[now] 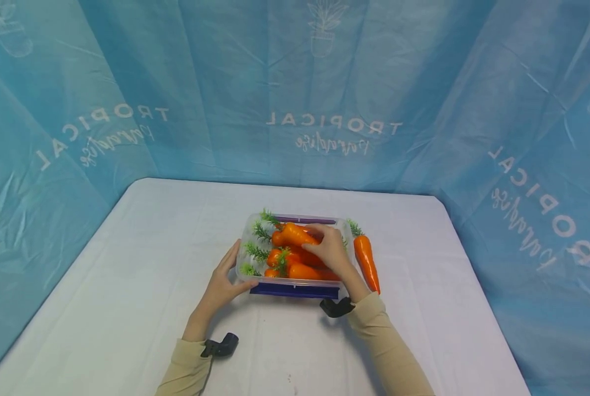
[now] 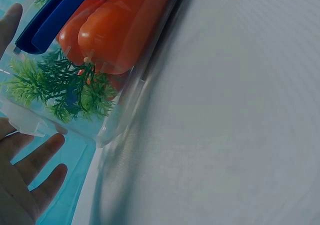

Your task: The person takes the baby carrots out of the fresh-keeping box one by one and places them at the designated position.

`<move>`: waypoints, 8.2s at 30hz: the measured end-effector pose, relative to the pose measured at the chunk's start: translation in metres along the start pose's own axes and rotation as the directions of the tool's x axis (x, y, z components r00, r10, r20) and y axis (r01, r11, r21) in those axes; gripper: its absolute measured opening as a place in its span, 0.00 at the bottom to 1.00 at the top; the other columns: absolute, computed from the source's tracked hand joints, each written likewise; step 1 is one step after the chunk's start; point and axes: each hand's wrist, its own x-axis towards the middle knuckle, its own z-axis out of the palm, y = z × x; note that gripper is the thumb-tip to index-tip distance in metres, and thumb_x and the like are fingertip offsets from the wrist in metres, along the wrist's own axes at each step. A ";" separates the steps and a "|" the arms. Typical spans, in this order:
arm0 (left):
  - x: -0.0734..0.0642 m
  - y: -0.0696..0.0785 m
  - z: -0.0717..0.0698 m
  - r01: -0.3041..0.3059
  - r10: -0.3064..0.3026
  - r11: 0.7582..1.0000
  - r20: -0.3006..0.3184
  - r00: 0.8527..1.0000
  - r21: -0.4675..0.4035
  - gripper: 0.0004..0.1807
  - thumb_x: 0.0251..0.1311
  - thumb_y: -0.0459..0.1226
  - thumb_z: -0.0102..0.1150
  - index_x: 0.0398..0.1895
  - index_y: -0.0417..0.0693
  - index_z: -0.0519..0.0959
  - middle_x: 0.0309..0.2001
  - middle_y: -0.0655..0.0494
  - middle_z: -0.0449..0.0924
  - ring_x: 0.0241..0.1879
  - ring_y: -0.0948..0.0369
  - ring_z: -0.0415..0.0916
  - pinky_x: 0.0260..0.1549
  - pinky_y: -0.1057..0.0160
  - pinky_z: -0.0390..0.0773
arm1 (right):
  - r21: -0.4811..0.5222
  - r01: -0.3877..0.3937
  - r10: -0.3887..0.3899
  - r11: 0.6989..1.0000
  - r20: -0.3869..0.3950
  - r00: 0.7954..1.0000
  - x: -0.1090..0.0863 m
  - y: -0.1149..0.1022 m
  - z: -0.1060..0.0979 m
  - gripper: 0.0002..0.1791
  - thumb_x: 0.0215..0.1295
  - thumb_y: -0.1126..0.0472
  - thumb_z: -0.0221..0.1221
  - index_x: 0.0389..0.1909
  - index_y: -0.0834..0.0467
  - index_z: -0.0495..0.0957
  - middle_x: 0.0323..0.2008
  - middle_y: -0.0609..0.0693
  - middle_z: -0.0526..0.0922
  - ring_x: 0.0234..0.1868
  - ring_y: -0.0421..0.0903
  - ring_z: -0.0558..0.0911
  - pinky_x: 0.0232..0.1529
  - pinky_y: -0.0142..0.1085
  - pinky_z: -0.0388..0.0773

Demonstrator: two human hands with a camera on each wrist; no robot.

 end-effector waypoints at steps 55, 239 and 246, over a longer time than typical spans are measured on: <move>0.005 0.003 0.002 -0.009 0.009 1.000 -0.002 1.000 0.022 0.58 0.46 0.48 0.73 0.76 0.60 0.45 0.77 0.55 0.45 0.75 0.48 0.46 0.70 0.40 0.54 | 0.014 -0.177 0.148 0.984 -0.617 0.773 -0.040 0.037 -0.077 0.19 0.55 0.64 0.67 0.46 0.70 0.80 0.43 0.66 0.83 0.40 0.58 0.80 0.31 0.09 0.66; 0.000 0.001 0.003 -0.014 0.014 1.000 -0.011 1.000 -0.005 0.58 0.45 0.49 0.73 0.76 0.60 0.46 0.77 0.55 0.46 0.75 0.49 0.48 0.70 0.42 0.56 | 0.049 -0.159 0.165 0.986 -0.163 0.973 -0.006 -0.005 -0.040 0.25 0.56 0.63 0.67 0.55 0.62 0.76 0.52 0.62 0.81 0.48 0.57 0.80 0.51 0.48 0.81; 0.000 0.001 0.003 -0.016 0.016 1.000 -0.015 1.000 0.005 0.58 0.45 0.48 0.73 0.76 0.59 0.46 0.77 0.54 0.46 0.74 0.48 0.49 0.69 0.42 0.57 | 0.106 -0.198 0.216 0.974 -0.202 0.955 -0.013 -0.007 -0.054 0.25 0.57 0.62 0.66 0.56 0.61 0.75 0.54 0.61 0.80 0.51 0.56 0.79 0.55 0.47 0.79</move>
